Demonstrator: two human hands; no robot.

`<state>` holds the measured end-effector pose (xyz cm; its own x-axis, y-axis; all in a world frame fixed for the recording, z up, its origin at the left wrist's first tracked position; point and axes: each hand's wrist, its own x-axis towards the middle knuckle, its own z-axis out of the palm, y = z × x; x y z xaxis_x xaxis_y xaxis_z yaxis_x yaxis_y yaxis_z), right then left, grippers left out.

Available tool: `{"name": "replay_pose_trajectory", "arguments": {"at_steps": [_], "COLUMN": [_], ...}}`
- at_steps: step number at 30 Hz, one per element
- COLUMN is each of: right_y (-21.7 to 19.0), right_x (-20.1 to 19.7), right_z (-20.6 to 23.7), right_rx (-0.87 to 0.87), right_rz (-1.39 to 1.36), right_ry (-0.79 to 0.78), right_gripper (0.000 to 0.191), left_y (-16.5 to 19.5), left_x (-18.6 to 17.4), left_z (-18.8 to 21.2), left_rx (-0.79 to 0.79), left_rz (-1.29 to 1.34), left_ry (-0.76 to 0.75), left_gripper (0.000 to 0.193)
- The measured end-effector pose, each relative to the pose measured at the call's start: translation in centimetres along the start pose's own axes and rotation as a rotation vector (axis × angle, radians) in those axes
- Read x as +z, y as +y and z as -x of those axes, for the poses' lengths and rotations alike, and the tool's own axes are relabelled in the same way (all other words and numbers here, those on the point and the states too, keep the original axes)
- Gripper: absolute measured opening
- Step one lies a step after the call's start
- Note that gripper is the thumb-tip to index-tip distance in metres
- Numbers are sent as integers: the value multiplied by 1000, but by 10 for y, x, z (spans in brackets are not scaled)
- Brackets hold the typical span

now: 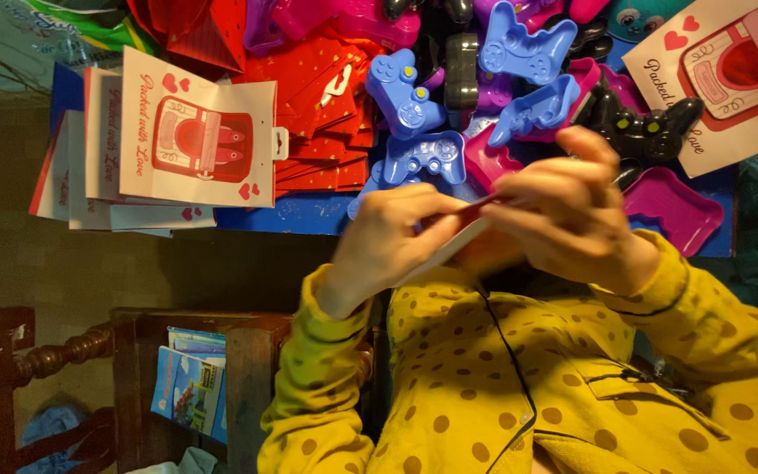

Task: The person folds flat red paper gift bags into shape and places plastic toy game controllers into the bags, setting the packed bags in a stack on the table.

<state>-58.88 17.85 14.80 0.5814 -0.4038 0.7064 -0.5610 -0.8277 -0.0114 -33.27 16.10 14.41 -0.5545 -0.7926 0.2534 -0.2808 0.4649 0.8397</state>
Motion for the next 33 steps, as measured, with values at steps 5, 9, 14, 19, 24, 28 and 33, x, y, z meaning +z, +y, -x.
{"name": "replay_pose_trajectory", "arguments": {"at_steps": [5,9,14,19,24,28,33], "right_y": [4,-7,-28,-43,-47,0,64], "right_x": [-37,-40,-34,-38,-18,14,40], "right_z": [28,43,34,14,12,20,23], "right_rx": [624,514,-88,77,318,592,433], "right_rz": [-95,-32,119,-54,-136,-708,-1446], "right_ry": [91,51,-85,-568,-1196,-1589,-1060], "right_gripper": [35,37,26,25,29,46,50], "left_y": [20,37,61,61,78,70,67], "left_x": [-28,-10,19,12,41,50,28], "left_z": [11,6,7,9,0,9,17], "left_rx": [33,104,117,96,60,159,130], "left_rz": [-173,-324,-483,-533,-756,-766,-804], "left_ry": [130,154,114,326,154,236,234], "left_gripper": [16,17,10,15,23,39,36]}}
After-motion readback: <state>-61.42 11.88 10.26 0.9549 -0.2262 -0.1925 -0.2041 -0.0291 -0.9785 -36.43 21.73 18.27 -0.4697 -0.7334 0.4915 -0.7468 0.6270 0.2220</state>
